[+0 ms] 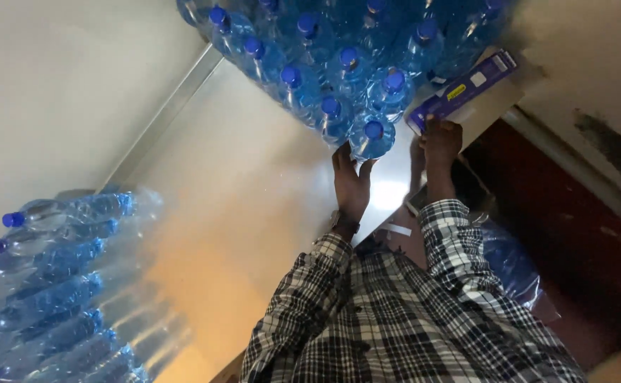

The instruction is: The person repeatedly picks up plastic water bottles from a pile on a metal table, applies a purple and yellow label to the center of each bottle, and then places the labeled bottle into a separate group on the right side of the table.

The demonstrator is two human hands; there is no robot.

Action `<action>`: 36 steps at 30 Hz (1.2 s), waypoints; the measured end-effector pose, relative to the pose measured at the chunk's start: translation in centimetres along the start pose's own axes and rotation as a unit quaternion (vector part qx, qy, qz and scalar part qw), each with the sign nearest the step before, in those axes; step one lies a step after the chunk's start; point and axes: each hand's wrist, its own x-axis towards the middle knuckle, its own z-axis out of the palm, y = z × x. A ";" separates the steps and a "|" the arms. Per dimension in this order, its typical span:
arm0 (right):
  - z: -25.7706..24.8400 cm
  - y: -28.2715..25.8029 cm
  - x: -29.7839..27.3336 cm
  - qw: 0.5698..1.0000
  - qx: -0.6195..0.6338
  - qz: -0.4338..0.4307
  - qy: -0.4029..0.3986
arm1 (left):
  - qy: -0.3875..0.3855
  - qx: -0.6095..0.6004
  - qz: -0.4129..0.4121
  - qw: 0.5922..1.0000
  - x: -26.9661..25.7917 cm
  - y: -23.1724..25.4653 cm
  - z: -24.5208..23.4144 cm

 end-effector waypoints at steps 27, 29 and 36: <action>-4.8 -7.7 -11.8 0.973 0.149 0.101 -0.145 | 0.071 -0.016 -0.233 0.970 -11.5 -6.5 -18.1; -6.2 -8.2 -15.9 0.949 0.191 0.115 -0.221 | 0.024 -0.100 -0.220 0.970 -12.0 -5.1 -18.5; -10.3 1.7 -32.8 0.739 0.124 0.190 -0.634 | -0.160 -0.460 -0.109 0.867 -12.5 4.9 -19.5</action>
